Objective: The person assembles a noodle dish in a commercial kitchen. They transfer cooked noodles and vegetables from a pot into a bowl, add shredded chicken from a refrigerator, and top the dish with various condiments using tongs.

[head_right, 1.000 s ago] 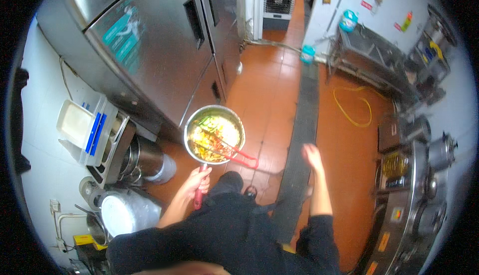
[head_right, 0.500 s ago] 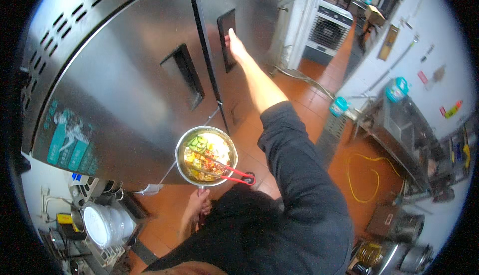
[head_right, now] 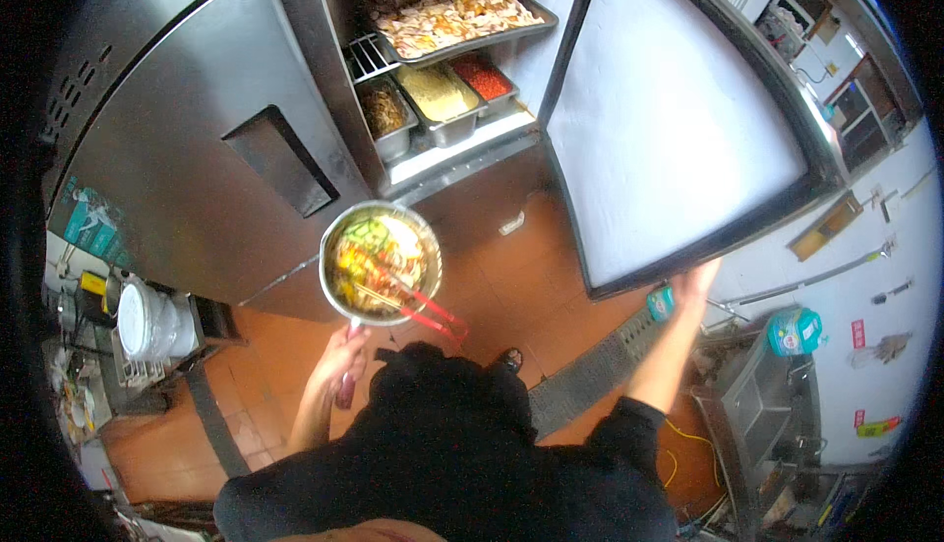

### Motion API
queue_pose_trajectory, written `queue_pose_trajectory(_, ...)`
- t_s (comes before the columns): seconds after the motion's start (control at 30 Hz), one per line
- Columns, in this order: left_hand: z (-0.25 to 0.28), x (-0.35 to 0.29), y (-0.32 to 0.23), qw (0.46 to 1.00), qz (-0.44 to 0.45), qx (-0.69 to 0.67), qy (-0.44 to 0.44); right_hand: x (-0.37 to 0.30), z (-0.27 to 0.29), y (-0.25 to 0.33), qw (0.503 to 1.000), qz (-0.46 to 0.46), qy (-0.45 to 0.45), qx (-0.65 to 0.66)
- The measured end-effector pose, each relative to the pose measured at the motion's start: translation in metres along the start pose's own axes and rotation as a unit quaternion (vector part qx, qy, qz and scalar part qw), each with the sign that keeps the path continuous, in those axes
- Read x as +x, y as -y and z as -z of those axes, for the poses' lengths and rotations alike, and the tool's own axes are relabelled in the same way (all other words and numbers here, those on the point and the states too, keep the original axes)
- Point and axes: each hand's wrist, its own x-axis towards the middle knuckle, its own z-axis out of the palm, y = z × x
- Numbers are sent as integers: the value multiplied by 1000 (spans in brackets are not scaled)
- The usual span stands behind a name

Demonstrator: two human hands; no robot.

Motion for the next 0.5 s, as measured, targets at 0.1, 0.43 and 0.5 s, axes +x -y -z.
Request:
queue_pose_trajectory(0.1,-79,11,-24,999,20,-46,13,61,61,16,996,-86,-3,22)
queue_pose_trajectory(0.43,-205,75,-108,998,-4,-66,-1,-23,-35,15,798,-84,380,-460)
queue_pose_trajectory(0.5,-214,89,-115,998,-10,-56,-6,-28,-120,-11,805,85,402,-428)
